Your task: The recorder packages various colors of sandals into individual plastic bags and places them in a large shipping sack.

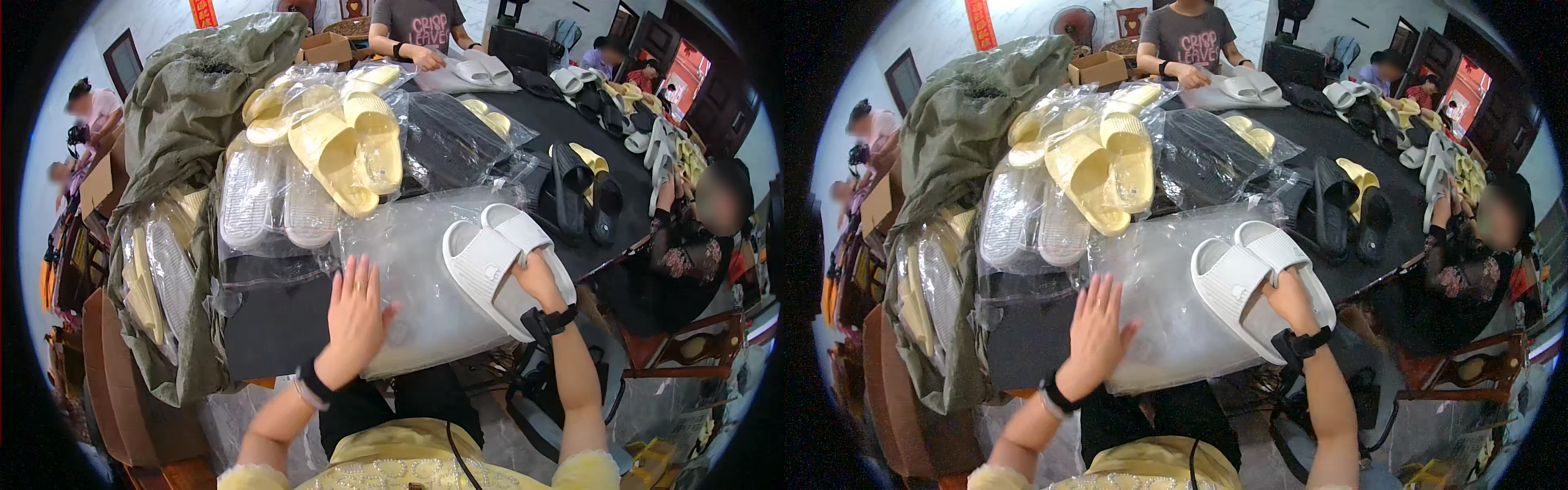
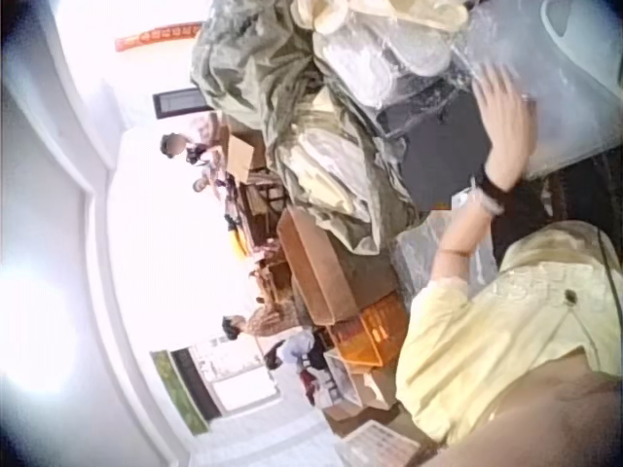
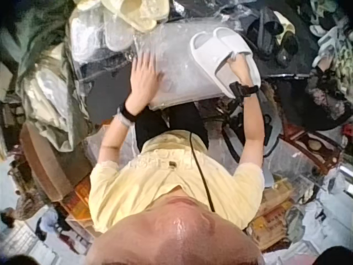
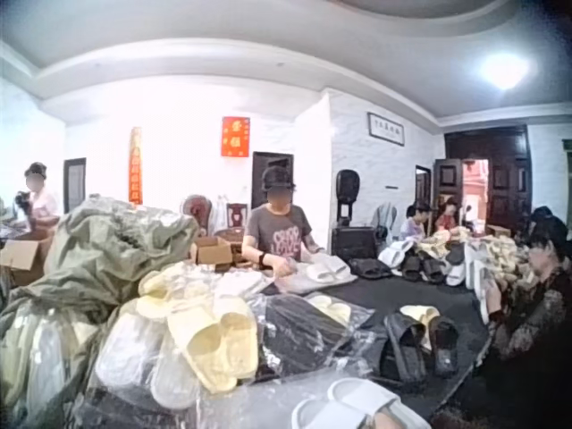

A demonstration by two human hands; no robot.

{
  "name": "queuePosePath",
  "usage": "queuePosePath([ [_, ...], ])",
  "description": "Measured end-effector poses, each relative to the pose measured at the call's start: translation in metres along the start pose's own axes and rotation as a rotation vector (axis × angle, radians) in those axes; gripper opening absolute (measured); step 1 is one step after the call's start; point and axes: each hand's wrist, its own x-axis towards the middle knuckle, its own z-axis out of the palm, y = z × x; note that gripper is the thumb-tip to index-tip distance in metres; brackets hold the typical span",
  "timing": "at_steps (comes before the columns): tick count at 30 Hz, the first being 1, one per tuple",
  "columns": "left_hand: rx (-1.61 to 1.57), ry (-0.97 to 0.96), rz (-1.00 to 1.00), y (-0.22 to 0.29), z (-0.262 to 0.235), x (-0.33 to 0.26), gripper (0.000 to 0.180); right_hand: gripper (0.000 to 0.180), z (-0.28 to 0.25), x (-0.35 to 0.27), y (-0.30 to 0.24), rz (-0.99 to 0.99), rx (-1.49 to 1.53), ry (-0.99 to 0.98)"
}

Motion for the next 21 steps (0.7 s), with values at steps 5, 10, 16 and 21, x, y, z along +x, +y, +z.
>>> queuePosePath([
  [5,-0.126,-0.038,-0.142,-0.005,0.031,-0.040,0.068,0.032,-0.034,0.019,-0.026,-0.091,0.282,-0.199],
  [10,-0.097,0.020,-0.156,-0.003,0.037,-0.041,0.064,0.028,-0.037,0.014,-0.120,-0.202,0.093,-0.339],
  [16,-0.262,-0.053,-0.080,-0.008,0.041,-0.043,0.047,0.025,0.057,0.006,-0.145,-0.328,0.013,-0.419],
  [21,-0.080,0.002,-0.158,-0.004,0.043,-0.043,0.069,0.029,0.026,0.043,-0.091,0.051,-0.040,-0.199],
])
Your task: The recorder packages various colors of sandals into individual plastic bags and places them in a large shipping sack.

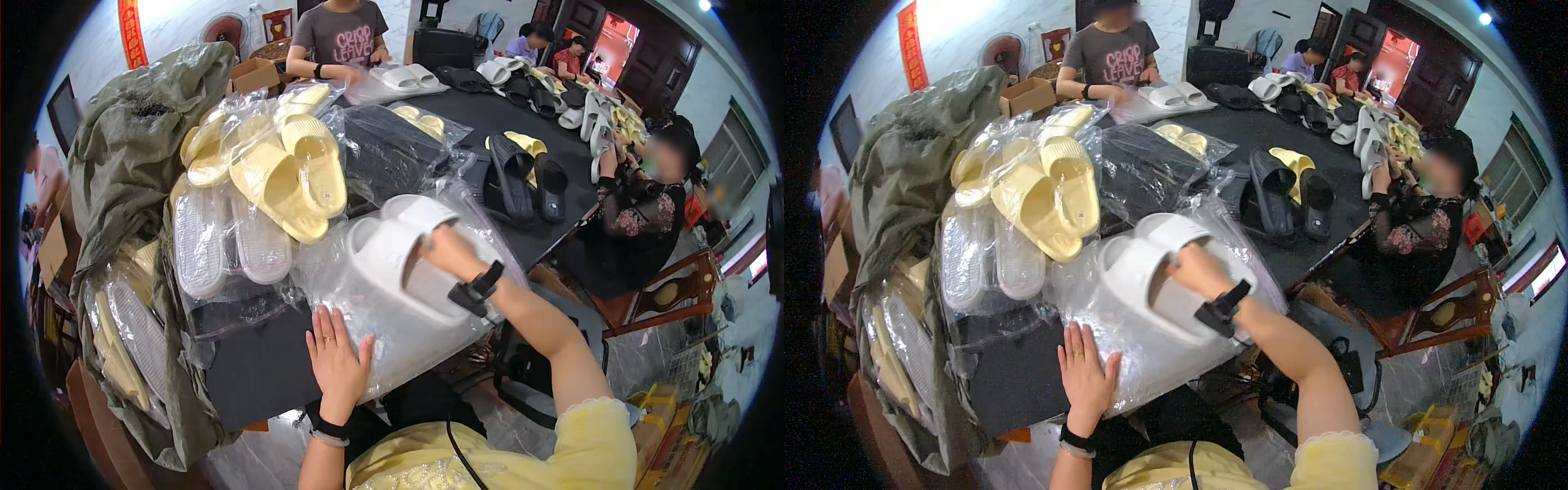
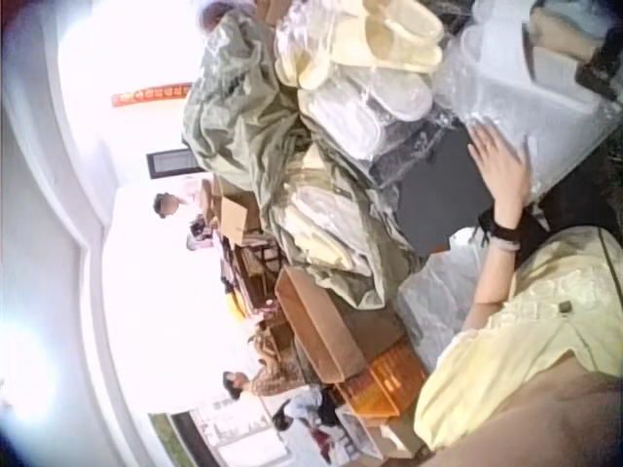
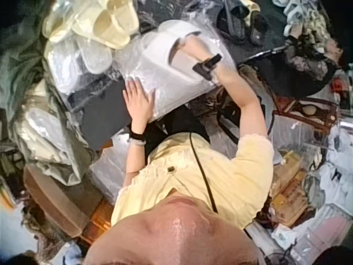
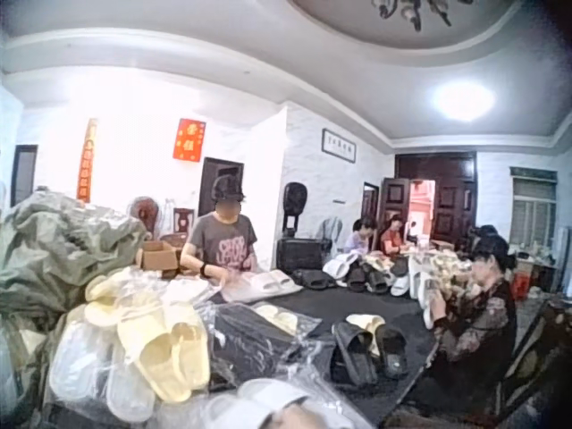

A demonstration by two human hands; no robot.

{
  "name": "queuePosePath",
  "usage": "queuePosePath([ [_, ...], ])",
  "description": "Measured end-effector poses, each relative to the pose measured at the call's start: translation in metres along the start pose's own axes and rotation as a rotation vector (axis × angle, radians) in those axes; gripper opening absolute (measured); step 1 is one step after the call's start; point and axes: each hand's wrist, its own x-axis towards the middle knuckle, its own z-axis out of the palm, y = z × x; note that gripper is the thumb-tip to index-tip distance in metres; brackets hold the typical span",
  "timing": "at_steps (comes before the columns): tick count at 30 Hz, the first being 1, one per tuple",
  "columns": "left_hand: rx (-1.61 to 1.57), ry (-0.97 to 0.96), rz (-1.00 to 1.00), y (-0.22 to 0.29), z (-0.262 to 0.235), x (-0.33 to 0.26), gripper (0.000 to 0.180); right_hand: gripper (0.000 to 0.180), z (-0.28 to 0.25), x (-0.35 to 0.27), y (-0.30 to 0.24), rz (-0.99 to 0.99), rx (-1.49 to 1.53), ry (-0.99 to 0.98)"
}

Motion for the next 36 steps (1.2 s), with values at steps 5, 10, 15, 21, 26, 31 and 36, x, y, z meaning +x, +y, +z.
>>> queuePosePath([
  [5,-0.024,-0.029,-0.029,0.002,-0.005,0.002,0.070,0.029,-0.042,0.019,0.069,0.019,-0.098,0.027],
  [10,-0.008,-0.028,-0.039,0.005,-0.002,0.002,0.071,0.025,-0.048,0.048,0.090,0.056,-0.119,0.127],
  [15,-0.005,-0.044,-0.046,0.004,-0.001,0.001,0.075,0.036,-0.061,0.058,0.081,0.122,-0.127,0.047],
  [21,-0.036,-0.026,-0.026,0.012,-0.014,0.005,0.070,0.025,-0.069,0.036,0.073,0.046,-0.075,-0.040],
  [26,-0.018,-0.060,0.010,0.004,-0.012,0.002,0.062,0.028,-0.141,0.046,0.056,-0.026,-0.165,0.408],
  [31,-0.007,-0.072,0.046,0.012,-0.008,0.006,0.068,0.040,-0.206,0.113,0.150,0.100,-0.173,0.726],
  [36,-0.106,0.076,-0.098,0.004,-0.012,-0.003,0.079,0.051,-0.127,0.058,0.068,-0.087,0.011,0.395],
])
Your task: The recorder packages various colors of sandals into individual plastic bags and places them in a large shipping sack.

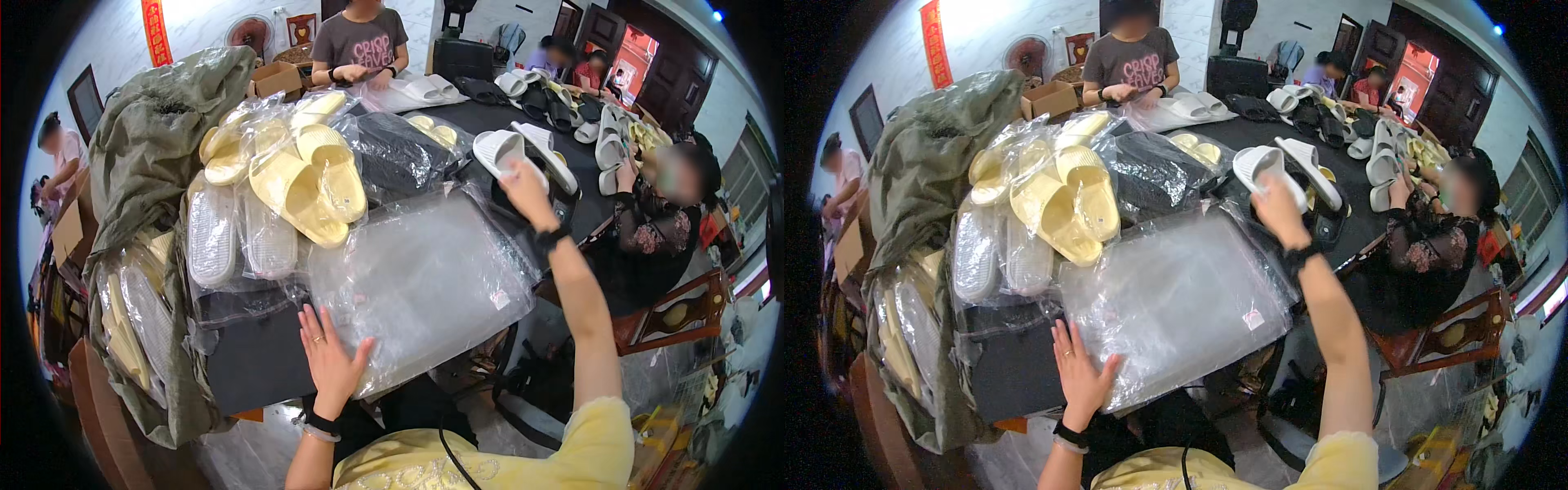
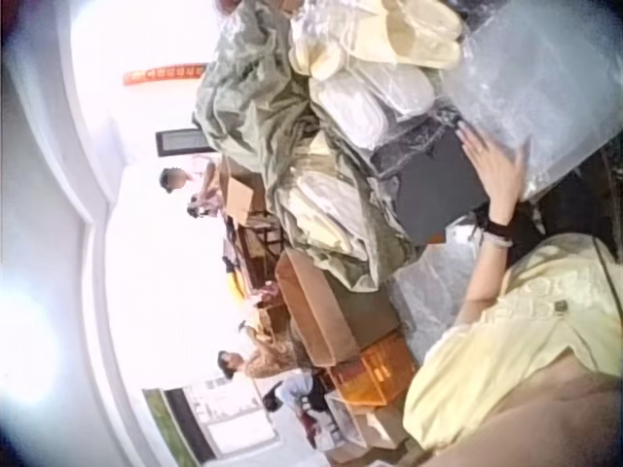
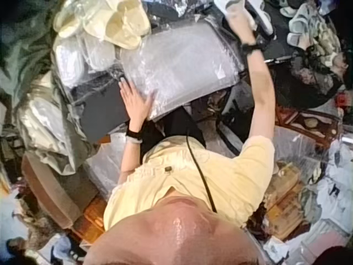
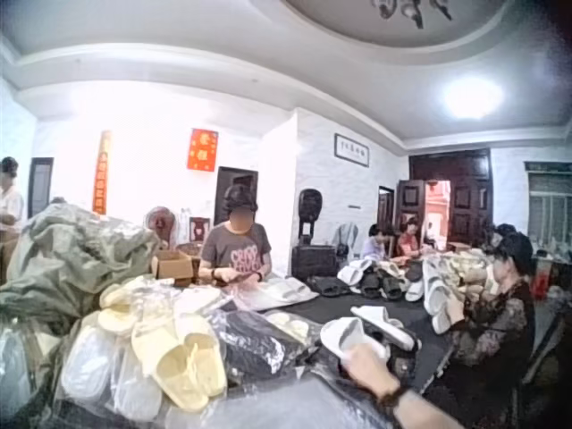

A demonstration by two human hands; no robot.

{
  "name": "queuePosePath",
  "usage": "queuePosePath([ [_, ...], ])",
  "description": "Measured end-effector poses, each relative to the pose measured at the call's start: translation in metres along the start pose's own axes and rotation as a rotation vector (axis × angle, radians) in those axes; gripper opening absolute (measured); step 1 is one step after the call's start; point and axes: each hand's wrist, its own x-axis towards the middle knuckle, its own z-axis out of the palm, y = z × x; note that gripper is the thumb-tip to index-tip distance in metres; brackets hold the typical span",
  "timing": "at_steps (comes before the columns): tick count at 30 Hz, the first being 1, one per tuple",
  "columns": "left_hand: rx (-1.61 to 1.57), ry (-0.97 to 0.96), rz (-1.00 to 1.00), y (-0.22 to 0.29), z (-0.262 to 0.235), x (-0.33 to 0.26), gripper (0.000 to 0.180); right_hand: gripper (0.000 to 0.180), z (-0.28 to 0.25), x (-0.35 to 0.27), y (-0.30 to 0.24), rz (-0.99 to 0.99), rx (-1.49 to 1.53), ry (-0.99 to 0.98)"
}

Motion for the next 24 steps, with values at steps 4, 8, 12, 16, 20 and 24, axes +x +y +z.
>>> queuePosePath([
  [4,-0.244,0.114,-0.036,-0.011,0.010,-0.002,0.070,0.067,0.024,-0.075,0.024,0.075,-0.124,-0.259],
  [8,-0.169,0.072,0.029,-0.016,0.014,0.000,0.068,0.073,0.030,-0.104,0.032,0.258,-0.294,-0.361],
  [12,-0.210,0.169,-0.051,-0.004,0.015,0.004,0.067,0.059,0.036,-0.102,0.048,0.261,0.045,-0.251],
  [16,-0.169,0.079,-0.002,0.002,0.020,0.011,0.062,0.026,0.041,-0.084,0.068,0.186,0.120,-0.006],
  [20,-0.256,0.094,0.093,0.015,0.016,0.023,0.055,0.022,0.048,-0.078,0.093,0.329,0.190,-0.131],
  [24,-0.561,0.048,-0.077,-0.006,0.022,0.037,0.043,0.034,0.049,-0.086,0.100,0.459,0.450,-0.335],
])
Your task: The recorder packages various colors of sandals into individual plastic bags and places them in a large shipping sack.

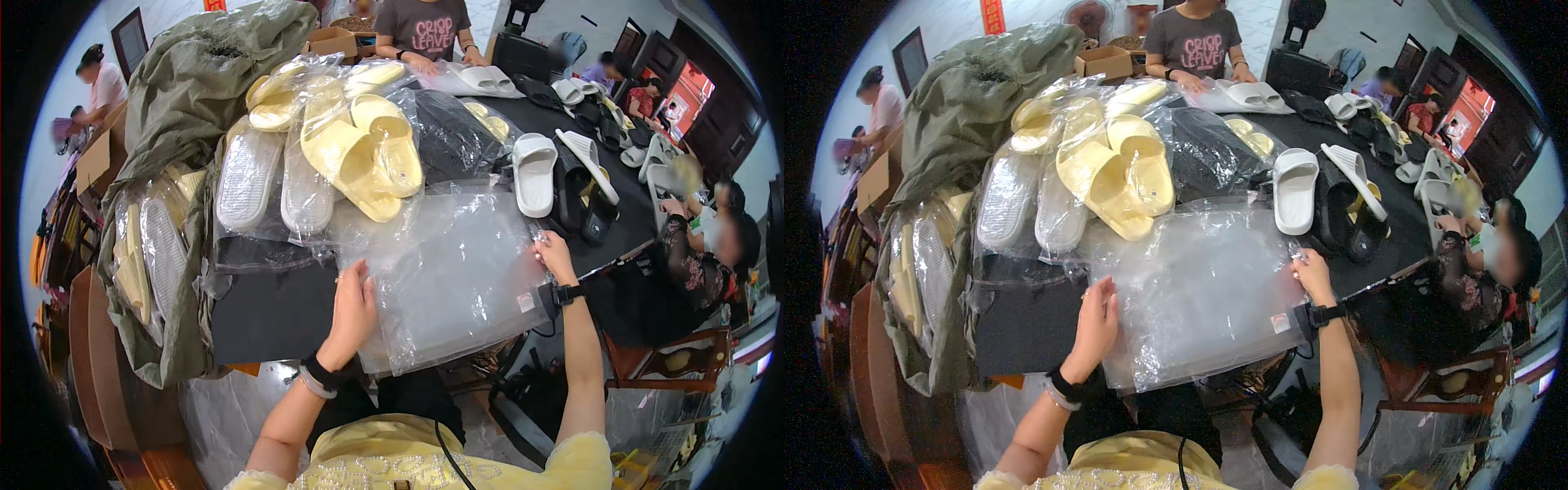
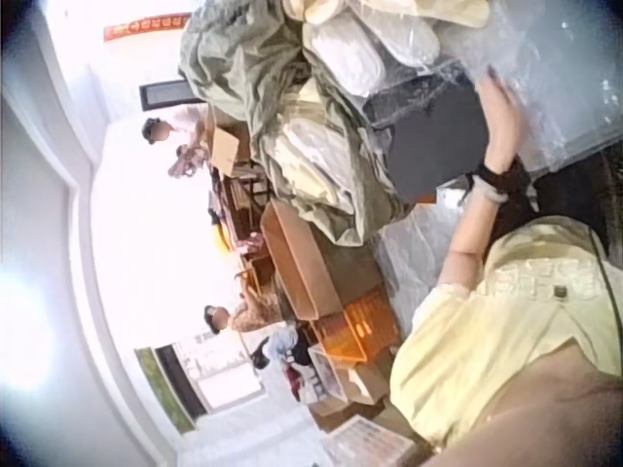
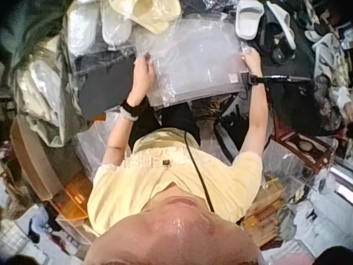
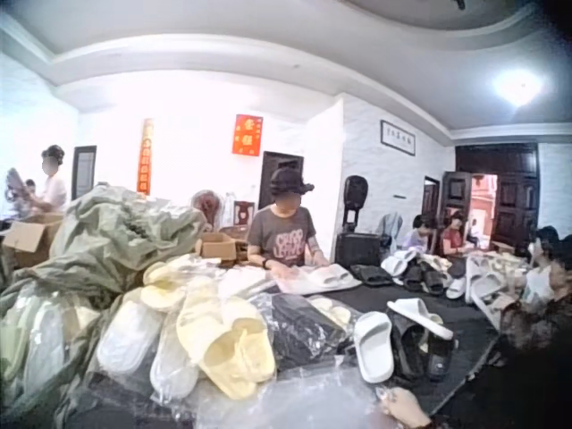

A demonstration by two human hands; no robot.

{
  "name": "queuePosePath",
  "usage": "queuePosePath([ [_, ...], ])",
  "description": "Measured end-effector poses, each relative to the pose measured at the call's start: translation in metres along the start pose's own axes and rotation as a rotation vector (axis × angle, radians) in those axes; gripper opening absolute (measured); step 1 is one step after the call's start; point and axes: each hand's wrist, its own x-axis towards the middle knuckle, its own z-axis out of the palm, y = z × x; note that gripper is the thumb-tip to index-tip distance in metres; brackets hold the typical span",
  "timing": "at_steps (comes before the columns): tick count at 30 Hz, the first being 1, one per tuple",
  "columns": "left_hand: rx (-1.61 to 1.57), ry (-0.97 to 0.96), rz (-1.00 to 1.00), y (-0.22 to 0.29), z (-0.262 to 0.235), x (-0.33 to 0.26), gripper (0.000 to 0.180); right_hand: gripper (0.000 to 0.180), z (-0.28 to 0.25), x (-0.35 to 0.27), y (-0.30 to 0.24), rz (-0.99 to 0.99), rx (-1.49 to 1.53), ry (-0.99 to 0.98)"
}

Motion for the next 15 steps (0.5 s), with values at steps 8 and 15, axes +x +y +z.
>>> queuePosePath([
  [8,-0.824,0.117,-0.668,0.014,-0.025,0.057,0.041,0.050,0.055,-0.077,-0.069,-0.824,-0.595,0.081],
  [15,-0.795,-0.022,-0.678,0.026,-0.044,0.094,0.024,0.049,0.132,-0.122,-0.104,-0.919,-0.545,-0.333],
])
